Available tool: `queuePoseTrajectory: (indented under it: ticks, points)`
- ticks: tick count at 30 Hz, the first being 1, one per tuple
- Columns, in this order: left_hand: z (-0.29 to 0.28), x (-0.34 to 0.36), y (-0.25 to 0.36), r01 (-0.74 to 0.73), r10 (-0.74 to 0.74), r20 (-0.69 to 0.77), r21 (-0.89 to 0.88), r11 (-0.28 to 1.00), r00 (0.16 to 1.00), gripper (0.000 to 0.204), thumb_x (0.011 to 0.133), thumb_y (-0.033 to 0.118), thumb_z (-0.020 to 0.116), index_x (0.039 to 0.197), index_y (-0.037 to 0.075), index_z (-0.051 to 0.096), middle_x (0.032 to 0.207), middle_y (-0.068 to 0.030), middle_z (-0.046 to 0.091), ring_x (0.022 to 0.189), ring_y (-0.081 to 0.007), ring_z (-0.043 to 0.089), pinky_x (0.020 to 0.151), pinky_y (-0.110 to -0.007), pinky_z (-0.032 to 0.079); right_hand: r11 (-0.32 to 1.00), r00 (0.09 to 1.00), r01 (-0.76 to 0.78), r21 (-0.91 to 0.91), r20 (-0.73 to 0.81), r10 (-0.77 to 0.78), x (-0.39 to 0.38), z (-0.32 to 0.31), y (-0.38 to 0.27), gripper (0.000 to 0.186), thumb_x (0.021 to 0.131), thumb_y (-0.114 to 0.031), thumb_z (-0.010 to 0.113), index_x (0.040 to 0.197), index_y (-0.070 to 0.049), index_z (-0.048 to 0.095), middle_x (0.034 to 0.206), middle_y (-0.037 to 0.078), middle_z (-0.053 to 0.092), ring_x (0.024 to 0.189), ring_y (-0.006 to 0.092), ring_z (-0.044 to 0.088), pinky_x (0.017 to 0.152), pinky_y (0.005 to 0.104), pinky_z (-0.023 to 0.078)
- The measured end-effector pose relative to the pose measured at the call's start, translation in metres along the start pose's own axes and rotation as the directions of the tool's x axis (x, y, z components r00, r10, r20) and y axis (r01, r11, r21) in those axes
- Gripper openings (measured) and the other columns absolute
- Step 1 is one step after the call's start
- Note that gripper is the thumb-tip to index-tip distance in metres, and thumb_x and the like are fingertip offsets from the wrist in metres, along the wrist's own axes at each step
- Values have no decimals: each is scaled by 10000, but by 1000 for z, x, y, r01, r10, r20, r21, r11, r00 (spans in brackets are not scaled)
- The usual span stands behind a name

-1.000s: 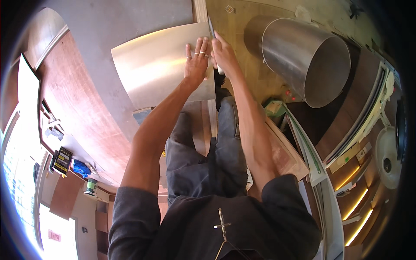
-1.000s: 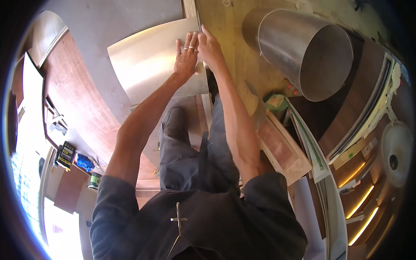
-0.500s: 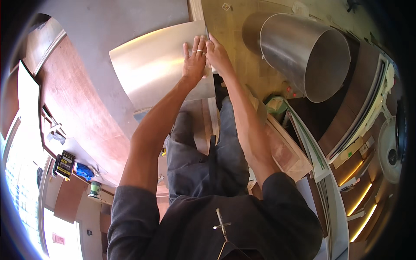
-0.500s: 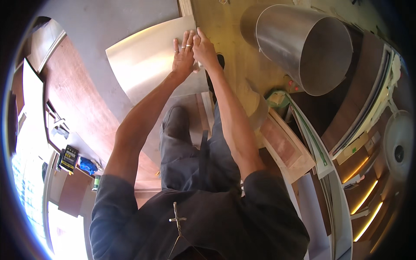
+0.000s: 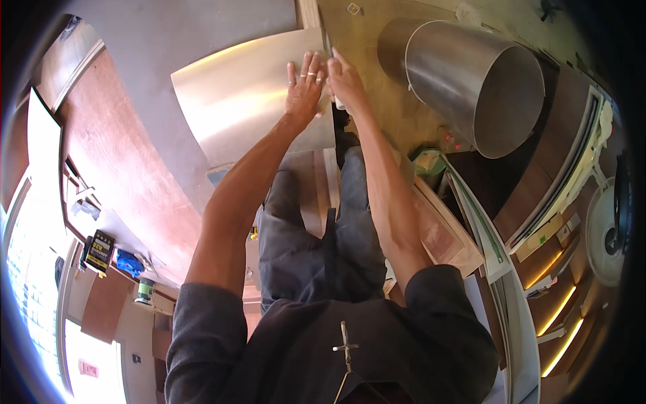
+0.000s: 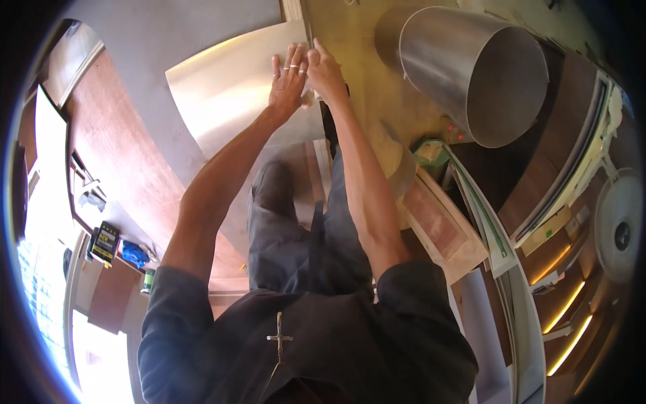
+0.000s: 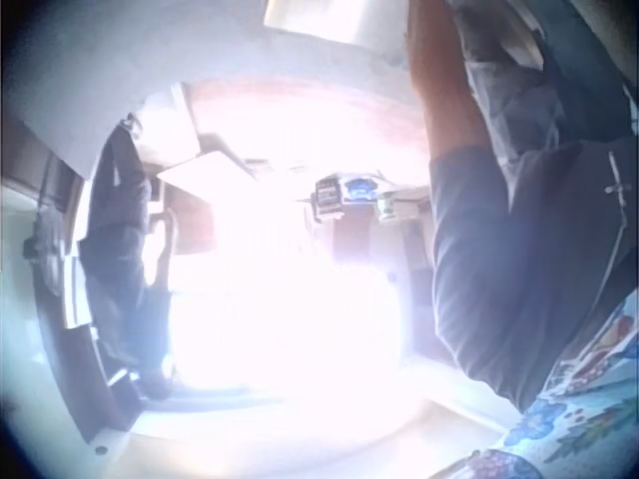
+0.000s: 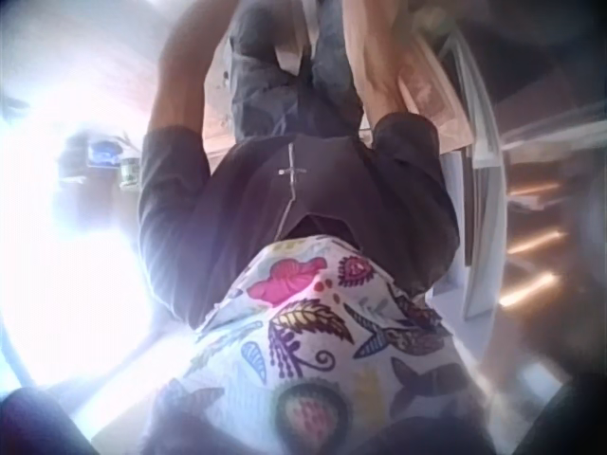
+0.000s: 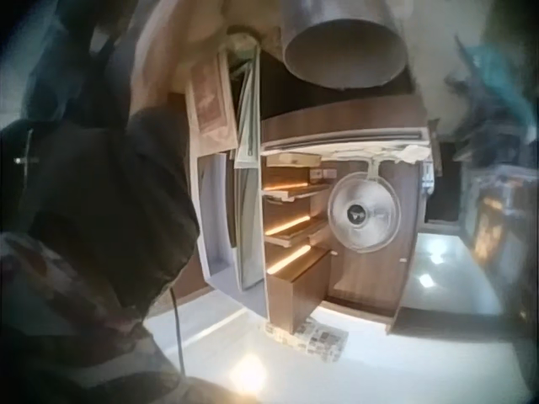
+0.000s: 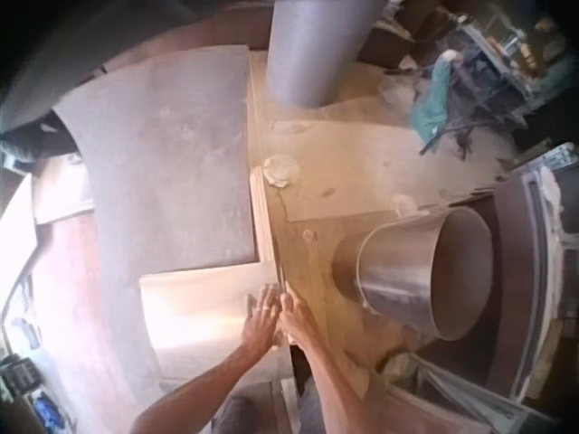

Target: The person measures a large sheet of gold-colored metal using a tape measure, then cuts it with a utility knife. They sand the cut edges with a sanding block and fit the panel into a wooden cabinet structure.

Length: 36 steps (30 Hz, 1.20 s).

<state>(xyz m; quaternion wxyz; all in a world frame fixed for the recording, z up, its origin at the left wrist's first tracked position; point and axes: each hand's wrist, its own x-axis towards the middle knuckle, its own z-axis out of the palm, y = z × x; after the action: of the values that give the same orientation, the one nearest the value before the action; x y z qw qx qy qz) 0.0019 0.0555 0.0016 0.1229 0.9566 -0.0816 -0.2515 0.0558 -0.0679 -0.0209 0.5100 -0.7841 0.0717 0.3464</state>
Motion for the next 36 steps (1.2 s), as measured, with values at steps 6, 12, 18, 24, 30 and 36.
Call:
queuePoseTrajectory:
  ticks: [6, 12, 18, 24, 30, 36]
  points:
    - [13, -1, -4, 8, -8, -8, -17, 1000, 1000, 1167, 491, 350, 919, 1448, 73, 312, 1547, -94, 234, 1488, -309, 78, 1167, -609, 143, 977, 977, -199, 78, -65, 204, -50, 11, -69, 524, 1017, -280, 404, 1497, -80, 338, 608, -10, 436, 421, 83, 383, 398, 267, 376]
    - [5, 1, -1, 25, -25, 45, -9, 1000, 999, 1160, 492, 344, 919, 1450, 72, 323, 1527, -81, 281, 1489, -298, 88, 1170, -606, 140, 996, 998, 51, -71, -39, -54, -31, -1, -17, 524, 1012, -281, 397, 1483, -56, 355, 595, -1, 446, 428, 88, 410, 392, 277, 382]
    - [9, 3, 3, -10, 10, 31, 23, 1000, 999, 1108, 523, 376, 902, 1434, 75, 347, 1549, -94, 254, 1491, -311, 70, 1160, -625, 125, 960, 965, 194, -205, -135, -223, -12, 4, 1, 509, 1015, -274, 394, 1485, -80, 359, 587, 11, 460, 428, 95, 410, 406, 282, 392]
    - [24, -3, -4, 19, -18, -18, 63, 998, 1000, 1109, 526, 384, 902, 1438, 83, 345, 1551, -93, 245, 1492, -312, 70, 1155, -633, 118, 989, 985, -150, -13, -83, 148, -65, 15, -41, 503, 1009, -265, 402, 1457, -37, 393, 570, 10, 466, 430, 105, 419, 419, 290, 396]
    - [6, 4, 4, -3, 1, 69, 28, 1000, 998, 1172, 526, 371, 903, 1472, 63, 285, 1554, -84, 236, 1492, -302, 74, 1159, -619, 130, 986, 988, -147, -73, -56, 143, -27, -4, -40, 532, 982, -297, 374, 1402, 27, 420, 1115, 322, 621, 966, 369, 665, 856, 409, 528]
    - [19, 3, 4, 0, 2, -36, 34, 999, 999, 1148, 527, 361, 898, 1463, 68, 302, 1552, -88, 244, 1494, -300, 61, 1162, -624, 115, 974, 972, -224, 30, -69, 226, -45, 6, -29, 505, 1013, -289, 399, 1468, -70, 379, 705, 59, 487, 548, 148, 468, 497, 294, 417]
